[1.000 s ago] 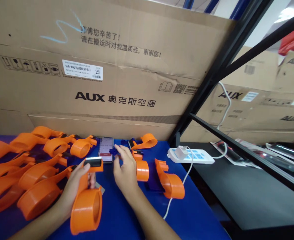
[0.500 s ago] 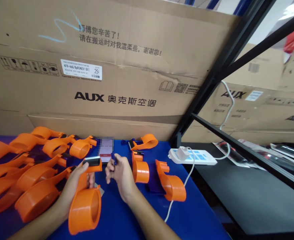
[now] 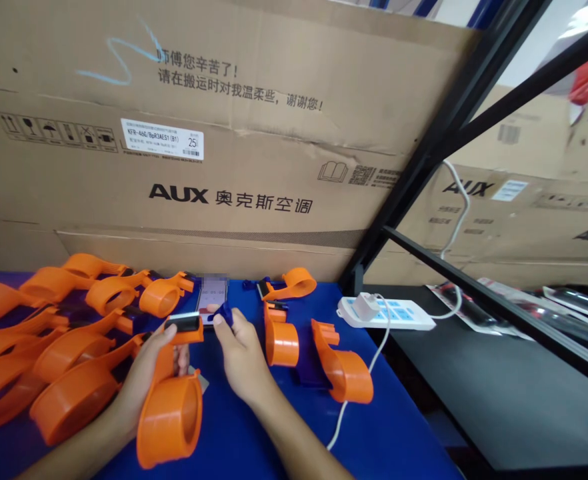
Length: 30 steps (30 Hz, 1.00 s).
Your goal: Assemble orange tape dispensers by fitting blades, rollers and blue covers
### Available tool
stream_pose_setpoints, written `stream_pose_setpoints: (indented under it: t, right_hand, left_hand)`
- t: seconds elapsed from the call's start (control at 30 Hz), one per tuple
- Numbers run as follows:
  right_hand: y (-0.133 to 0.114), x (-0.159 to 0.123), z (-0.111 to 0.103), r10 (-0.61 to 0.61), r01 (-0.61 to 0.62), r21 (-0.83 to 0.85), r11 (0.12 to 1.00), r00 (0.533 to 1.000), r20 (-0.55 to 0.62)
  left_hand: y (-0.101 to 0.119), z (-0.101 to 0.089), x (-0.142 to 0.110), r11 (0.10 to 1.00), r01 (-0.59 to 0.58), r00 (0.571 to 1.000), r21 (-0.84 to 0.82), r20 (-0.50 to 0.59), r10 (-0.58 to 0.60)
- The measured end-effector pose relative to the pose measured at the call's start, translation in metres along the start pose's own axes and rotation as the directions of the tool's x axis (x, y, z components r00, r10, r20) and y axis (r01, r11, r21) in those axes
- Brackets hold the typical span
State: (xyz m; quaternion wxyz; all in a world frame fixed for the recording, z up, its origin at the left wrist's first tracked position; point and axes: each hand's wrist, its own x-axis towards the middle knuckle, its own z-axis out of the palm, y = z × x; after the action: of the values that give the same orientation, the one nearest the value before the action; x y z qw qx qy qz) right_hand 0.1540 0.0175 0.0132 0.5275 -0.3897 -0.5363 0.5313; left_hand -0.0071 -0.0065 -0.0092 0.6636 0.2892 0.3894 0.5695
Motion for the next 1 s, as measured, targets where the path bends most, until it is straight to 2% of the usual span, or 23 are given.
stream_pose_setpoints:
  t: [0.27, 0.4, 0.53, 0.67, 0.83, 0.9, 1.0]
  right_hand:
    - [-0.008, 0.001, 0.005, -0.011, 0.008, -0.028, 1.000, 0.992, -0.128]
    - [-0.004, 0.003, 0.004, 0.003, -0.003, 0.000, 1.000, 0.992, -0.127]
    - [0.000, 0.000, 0.004, 0.015, -0.022, -0.079, 0.997, 0.996, -0.091]
    - [-0.004, -0.004, 0.007, -0.076, 0.058, -0.182, 0.982, 0.993, -0.095]
    - [-0.012, -0.009, 0.011, -0.212, 0.193, -0.181, 0.964, 0.973, -0.090]
    - [-0.011, -0.010, 0.012, -0.255, 0.238, -0.195, 0.952, 0.965, -0.067]
    - [-0.007, -0.012, 0.013, -0.321, 0.293, -0.305, 0.906, 0.946, -0.044]
  left_hand:
    - [0.000, 0.003, -0.003, 1.000, 0.010, 1.000, -0.015, 0.001, -0.010]
    - [-0.002, 0.002, -0.001, 1.000, 0.012, 1.000, -0.020, -0.019, -0.013]
    - [-0.004, 0.001, 0.000, 1.000, 0.011, 0.999, -0.010, -0.033, -0.011]
    - [-0.005, 0.002, 0.000, 1.000, 0.011, 0.998, -0.027, -0.063, -0.013]
    - [-0.003, 0.002, 0.002, 0.999, -0.038, 0.999, 0.009, 0.007, 0.038]
    - [-0.002, 0.002, 0.002, 0.999, -0.047, 0.999, -0.012, -0.027, 0.046]
    - [0.000, 0.003, 0.002, 0.996, -0.039, 0.995, -0.077, -0.090, 0.032]
